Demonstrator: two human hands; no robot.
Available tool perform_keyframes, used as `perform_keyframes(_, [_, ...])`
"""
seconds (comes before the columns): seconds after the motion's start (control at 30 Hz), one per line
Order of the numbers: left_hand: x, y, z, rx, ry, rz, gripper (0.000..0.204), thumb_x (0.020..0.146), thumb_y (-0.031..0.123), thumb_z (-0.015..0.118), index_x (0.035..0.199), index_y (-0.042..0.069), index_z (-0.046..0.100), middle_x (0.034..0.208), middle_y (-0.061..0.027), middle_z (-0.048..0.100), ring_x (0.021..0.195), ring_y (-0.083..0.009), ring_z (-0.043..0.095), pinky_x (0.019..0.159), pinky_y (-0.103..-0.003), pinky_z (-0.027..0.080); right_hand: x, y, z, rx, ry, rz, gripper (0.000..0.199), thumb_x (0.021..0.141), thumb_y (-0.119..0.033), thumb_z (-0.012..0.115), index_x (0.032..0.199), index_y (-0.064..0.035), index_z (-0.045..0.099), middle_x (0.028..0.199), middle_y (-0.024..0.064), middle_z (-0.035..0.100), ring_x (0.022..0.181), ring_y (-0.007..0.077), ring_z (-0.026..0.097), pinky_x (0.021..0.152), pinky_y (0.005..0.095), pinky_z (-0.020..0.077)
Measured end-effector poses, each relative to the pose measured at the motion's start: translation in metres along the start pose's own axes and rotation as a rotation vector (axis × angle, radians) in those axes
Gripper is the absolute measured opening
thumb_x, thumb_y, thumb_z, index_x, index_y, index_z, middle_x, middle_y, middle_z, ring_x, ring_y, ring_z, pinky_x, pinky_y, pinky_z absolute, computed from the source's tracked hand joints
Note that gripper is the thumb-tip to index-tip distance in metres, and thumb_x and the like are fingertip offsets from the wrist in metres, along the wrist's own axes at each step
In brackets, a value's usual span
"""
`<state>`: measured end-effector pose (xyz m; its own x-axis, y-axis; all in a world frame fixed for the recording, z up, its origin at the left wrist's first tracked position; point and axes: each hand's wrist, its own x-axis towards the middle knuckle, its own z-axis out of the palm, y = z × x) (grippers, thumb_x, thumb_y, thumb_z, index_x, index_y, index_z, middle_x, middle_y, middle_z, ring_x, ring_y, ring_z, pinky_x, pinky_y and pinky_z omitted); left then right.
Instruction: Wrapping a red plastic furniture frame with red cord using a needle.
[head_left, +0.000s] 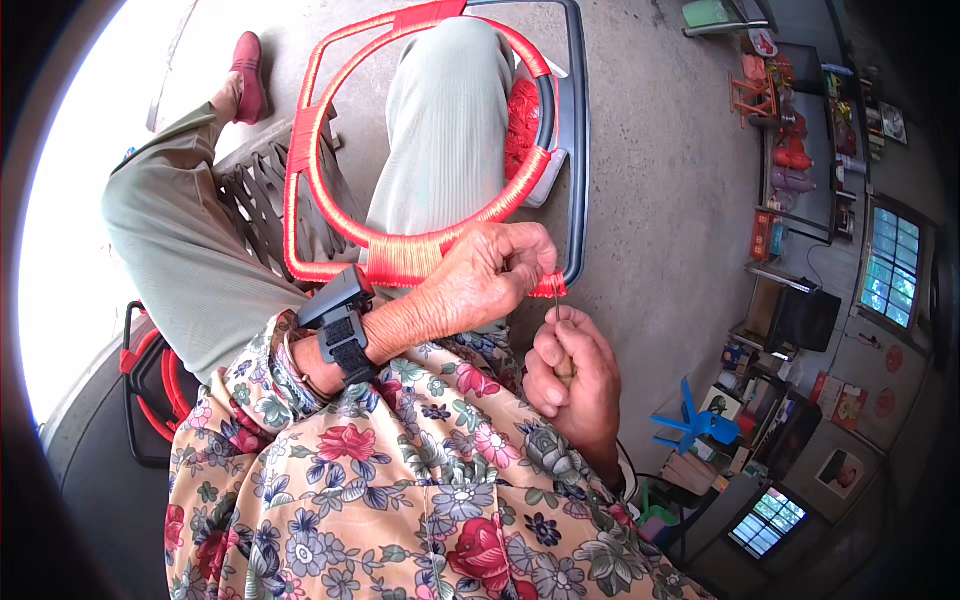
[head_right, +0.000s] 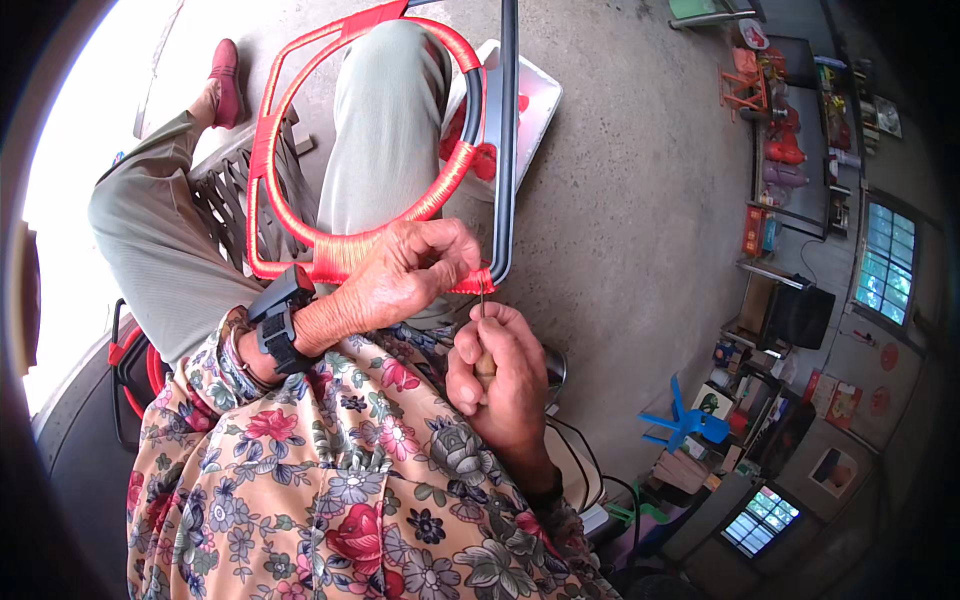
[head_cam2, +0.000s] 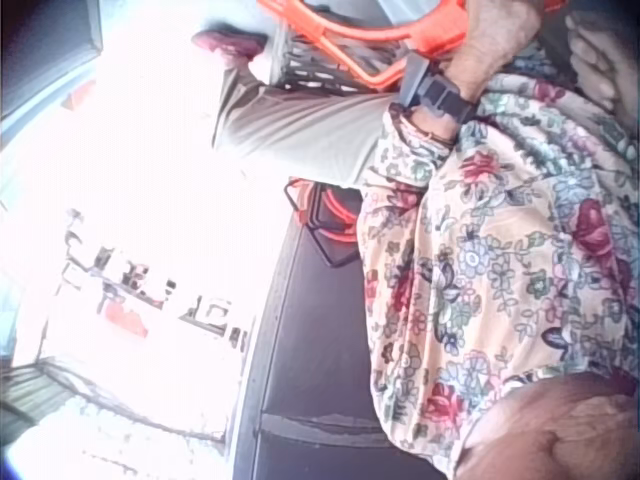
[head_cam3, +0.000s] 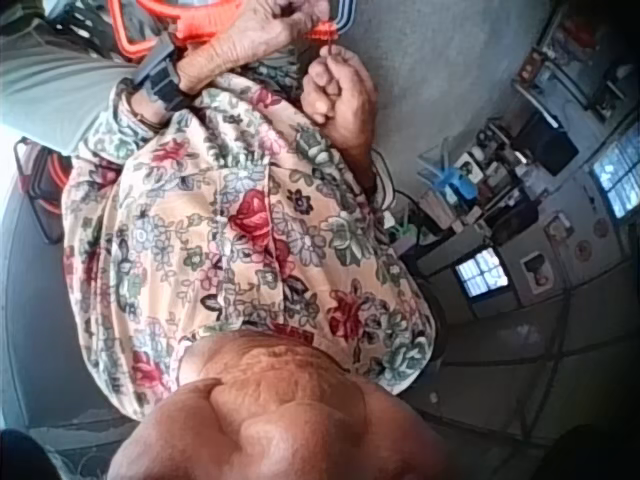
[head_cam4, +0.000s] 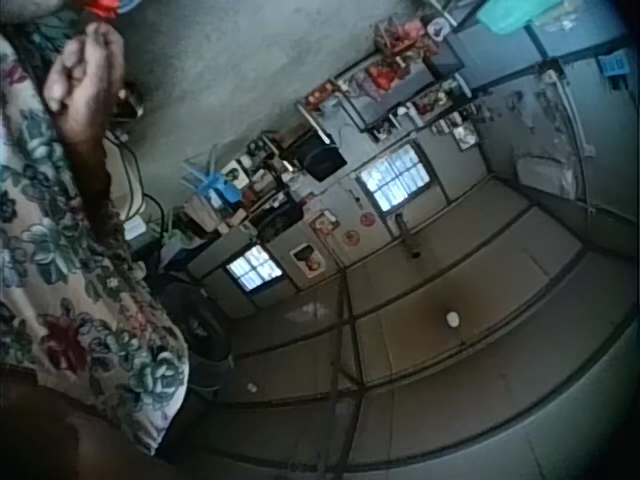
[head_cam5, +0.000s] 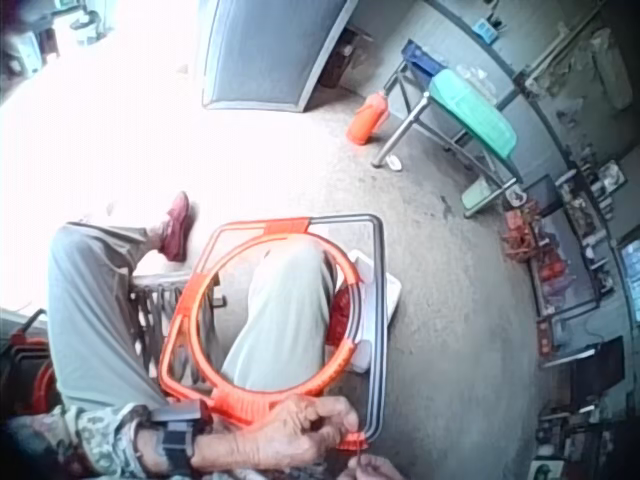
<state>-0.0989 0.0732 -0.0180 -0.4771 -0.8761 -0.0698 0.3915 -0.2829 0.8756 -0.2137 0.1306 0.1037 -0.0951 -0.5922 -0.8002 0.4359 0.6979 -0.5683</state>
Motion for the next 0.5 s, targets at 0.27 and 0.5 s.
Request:
perform_keyframes(0.27, [0.002, 0.008, -0.005, 0.037, -0.065, -0.133, 0.010, 0.091, -0.003, 0.051, 0.095, 0.001, 0.059, 0.086, 0.0013, 0.057, 0.081, -0.0053, 0.053, 0.071, -0.022, 0.044, 0.003, -0.002, 0.000, 0.018, 0.018, -0.001, 0.012, 0.094, -0.015, 0.045, 0.101, -0.0055, 0.046, 0.073, 0.0041, 0.046, 0.042, 0.0098, 0.039, 0.035, 0.0235, 0.0309])
perform_keyframes(0.5, [0.004, 0.016, -0.008, 0.029, -0.080, -0.183, 0.009, 0.091, 0.001, 0.054, 0.094, 0.001, 0.062, 0.084, 0.0010, 0.062, 0.079, -0.0053, 0.055, 0.071, -0.022, 0.046, 0.002, -0.003, 0.002, -0.020, 0.010, -0.008, 0.012, 0.095, -0.015, 0.045, 0.101, -0.0054, 0.046, 0.072, 0.0047, 0.047, 0.042, 0.0102, 0.039, 0.035, 0.0240, 0.0310])
